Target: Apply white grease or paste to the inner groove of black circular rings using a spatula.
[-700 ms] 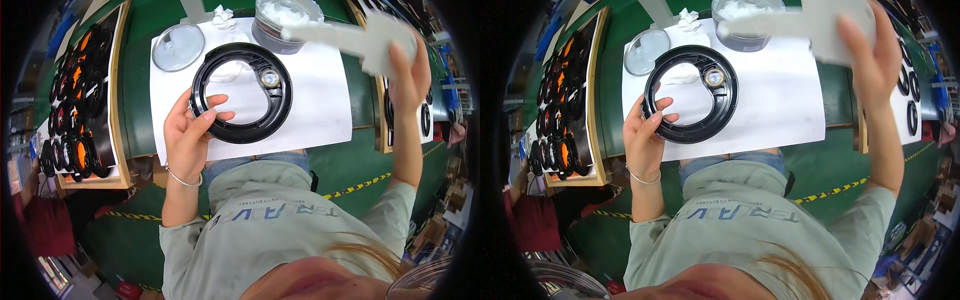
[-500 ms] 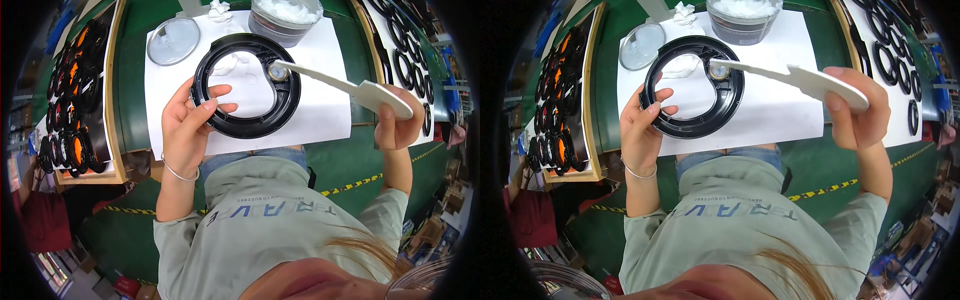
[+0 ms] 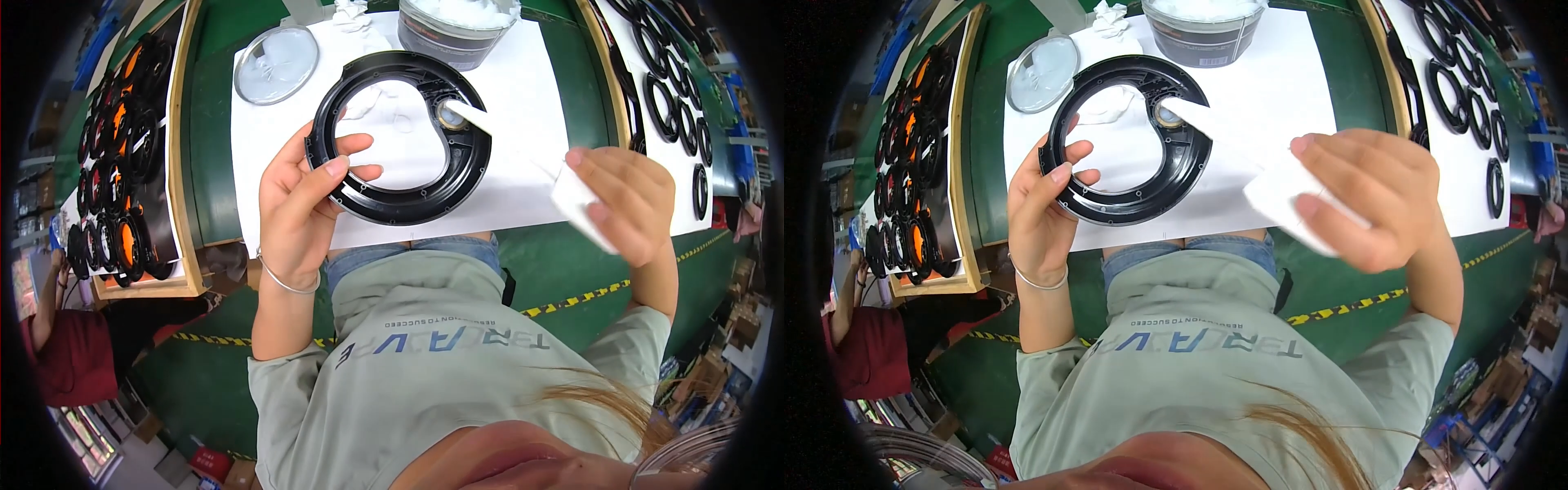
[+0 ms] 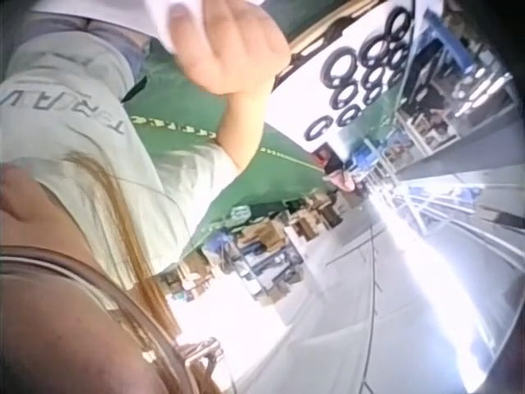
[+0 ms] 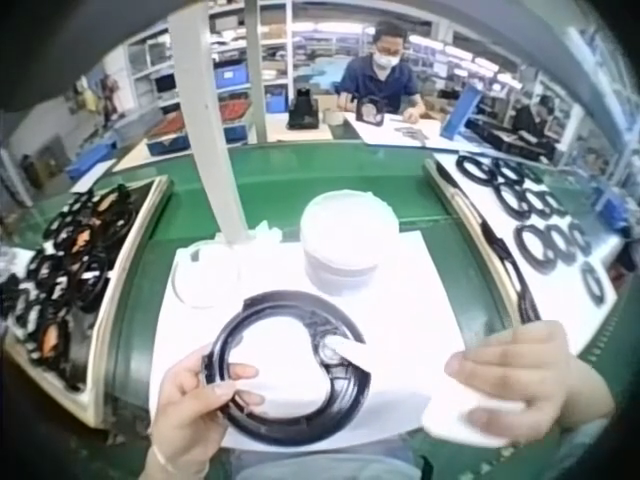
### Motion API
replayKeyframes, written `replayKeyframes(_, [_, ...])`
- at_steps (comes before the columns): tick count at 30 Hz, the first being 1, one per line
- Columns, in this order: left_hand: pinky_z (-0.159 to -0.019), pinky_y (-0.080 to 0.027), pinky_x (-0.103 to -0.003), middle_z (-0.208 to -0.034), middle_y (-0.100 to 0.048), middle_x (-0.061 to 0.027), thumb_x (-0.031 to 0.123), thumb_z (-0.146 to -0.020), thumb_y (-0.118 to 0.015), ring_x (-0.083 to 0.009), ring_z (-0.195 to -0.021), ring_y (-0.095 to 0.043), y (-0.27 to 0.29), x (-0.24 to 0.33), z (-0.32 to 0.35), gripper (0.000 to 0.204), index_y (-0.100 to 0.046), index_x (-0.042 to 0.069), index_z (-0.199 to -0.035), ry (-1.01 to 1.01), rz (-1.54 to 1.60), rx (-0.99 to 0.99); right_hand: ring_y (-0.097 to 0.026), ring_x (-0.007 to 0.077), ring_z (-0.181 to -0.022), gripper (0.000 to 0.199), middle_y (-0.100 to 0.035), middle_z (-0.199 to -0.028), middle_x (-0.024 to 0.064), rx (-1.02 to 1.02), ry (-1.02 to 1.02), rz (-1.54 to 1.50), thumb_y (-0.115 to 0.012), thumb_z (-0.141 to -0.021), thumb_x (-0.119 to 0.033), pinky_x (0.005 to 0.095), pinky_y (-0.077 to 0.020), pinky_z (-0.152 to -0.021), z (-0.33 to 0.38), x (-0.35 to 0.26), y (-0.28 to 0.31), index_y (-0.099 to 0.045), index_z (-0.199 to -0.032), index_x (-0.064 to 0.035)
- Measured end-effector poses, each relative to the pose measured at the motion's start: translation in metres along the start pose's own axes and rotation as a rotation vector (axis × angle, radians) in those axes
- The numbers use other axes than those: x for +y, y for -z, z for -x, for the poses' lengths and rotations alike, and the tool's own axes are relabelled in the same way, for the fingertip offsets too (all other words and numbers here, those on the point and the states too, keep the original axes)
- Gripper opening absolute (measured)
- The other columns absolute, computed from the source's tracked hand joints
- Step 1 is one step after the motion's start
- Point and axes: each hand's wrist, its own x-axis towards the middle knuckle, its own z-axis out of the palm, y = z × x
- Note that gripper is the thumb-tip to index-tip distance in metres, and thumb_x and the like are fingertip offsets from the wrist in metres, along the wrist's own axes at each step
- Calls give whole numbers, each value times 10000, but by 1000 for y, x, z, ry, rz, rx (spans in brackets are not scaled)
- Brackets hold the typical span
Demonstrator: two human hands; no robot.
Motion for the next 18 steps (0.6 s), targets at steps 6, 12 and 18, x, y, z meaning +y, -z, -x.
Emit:
replayKeyframes(6, [-607, -548, -241, -1034, -609, -204, 3, -833, -533, -250, -831, -659, -2, -2, 0, 434, -397, -70, -1238, -48, -135, 37, -638, 234, -721, 306, -642, -870, 164, -30, 183, 261, -603, -754, -126, 255, -495, -588, -6, -12, -2, -448, -1015, -164])
replayKeyframes(12, [-600, -555, -248, -1018, -615, -206, 2, -826, -542, -248, -825, -659, 0, -1, 0, 450, -388, -77, -1241, -89, -154, 46, -646, 281, -736, 331, -637, -897, 196, -92, 77, 202, -583, -740, -87, 316, -520, -614, -11, -17, 13, -408, -1016, -137])
replayKeyframes(18, [-618, -563, -268, -1022, -613, -207, -9, -823, -539, -249, -824, -659, -2, 1, 2, 457, -379, -85, -1244, -97, -156, 45, -642, 244, -704, 341, -643, -878, 162, 15, 45, 131, -626, -719, -106, 285, -512, -580, -13, -7, -1, -453, -1012, -139])
